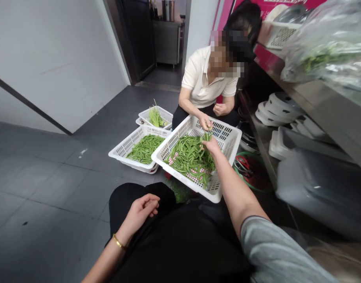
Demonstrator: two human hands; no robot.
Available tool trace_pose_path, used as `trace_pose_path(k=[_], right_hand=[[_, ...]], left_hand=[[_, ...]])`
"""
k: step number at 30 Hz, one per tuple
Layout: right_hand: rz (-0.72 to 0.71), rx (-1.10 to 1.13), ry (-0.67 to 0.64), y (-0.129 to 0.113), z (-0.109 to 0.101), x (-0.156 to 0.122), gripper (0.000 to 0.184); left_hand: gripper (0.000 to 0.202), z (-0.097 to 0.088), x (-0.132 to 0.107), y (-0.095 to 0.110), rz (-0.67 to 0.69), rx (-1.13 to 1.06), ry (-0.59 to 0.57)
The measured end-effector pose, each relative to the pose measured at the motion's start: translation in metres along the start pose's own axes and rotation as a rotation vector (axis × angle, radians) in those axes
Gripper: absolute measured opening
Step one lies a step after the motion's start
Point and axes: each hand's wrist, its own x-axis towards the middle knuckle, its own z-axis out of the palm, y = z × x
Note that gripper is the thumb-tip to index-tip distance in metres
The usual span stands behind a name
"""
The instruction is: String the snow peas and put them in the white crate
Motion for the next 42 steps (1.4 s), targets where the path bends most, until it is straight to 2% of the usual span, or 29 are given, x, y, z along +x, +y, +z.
trace_pose_path(k=[2, 5, 8, 10, 12, 14, 16, 18, 21, 23, 26, 28, 30, 34, 36, 39, 42], right_hand=[[0.037, 0.176, 0.0, -0.002, 0.002, -0.006, 0.016], [0.061, 0.412, -0.023, -0.006, 0.009, -0.022, 0.016], [0.041, 0.605, -0.054, -0.013, 0.02, -0.042, 0.014], [0.015, 0.703, -0.061, -0.018, 0.03, -0.056, 0.011], [-0.019, 0.781, -0.048, -0.023, 0.038, -0.07, 0.011], [-0.06, 0.841, -0.017, -0.026, 0.043, -0.081, 0.013], [-0.089, 0.88, 0.011, -0.026, 0.042, -0.087, 0.016], [-0.099, 0.902, 0.012, -0.027, 0.036, -0.088, 0.019], [-0.088, 0.907, -0.067, -0.027, 0.021, -0.084, 0.021], [-0.066, 0.884, -0.175, -0.027, 0.014, -0.085, 0.02], [-0.021, 0.825, -0.369, -0.026, 0.016, -0.097, 0.019], [0.01, 0.792, -0.483, -0.026, 0.022, -0.112, 0.019], [0.044, 0.789, -0.546, -0.027, 0.03, -0.129, 0.02], [0.092, 0.837, -0.441, -0.031, 0.048, -0.166, 0.023], [0.098, 0.849, -0.401, -0.032, 0.059, -0.185, 0.023], [0.13, 0.862, -0.418, -0.035, 0.071, -0.205, 0.021], [0.162, 0.819, -0.45, -0.04, 0.067, -0.208, 0.017]], left_hand=[[0.03, 0.004, 0.003, 0.006, 0.004, -0.027, -0.02], [0.03, 0.014, 0.018, 0.019, 0.034, -0.101, -0.023], [0.036, 0.031, 0.049, 0.04, 0.108, -0.183, 0.051], [0.043, 0.047, 0.076, 0.057, 0.1, -0.267, 0.067], [0.046, 0.066, 0.104, 0.073, 0.001, -0.35, -0.016], [0.046, 0.086, 0.128, 0.086, -0.003, -0.34, -0.102], [0.047, 0.103, 0.146, 0.092, 0.005, -0.277, -0.148], [0.05, 0.112, 0.158, 0.092, 0.004, -0.222, -0.146], [0.055, 0.11, 0.167, 0.086, 0.023, -0.167, -0.076], [0.057, 0.103, 0.167, 0.085, 0.072, -0.156, -0.019], [0.053, 0.088, 0.158, 0.093, 0.236, -0.154, 0.013], [0.049, 0.078, 0.146, 0.098, 0.333, -0.128, 0.021], [0.046, 0.069, 0.127, 0.099, 0.373, -0.092, 0.057], [0.033, 0.063, 0.083, 0.082, 0.392, -0.006, 0.198], [0.035, 0.063, 0.068, 0.069, 0.354, 0.023, 0.216], [0.039, 0.056, 0.053, 0.054, 0.245, -0.077, 0.152], [0.037, 0.04, 0.037, 0.045, 0.137, -0.261, -0.045]])
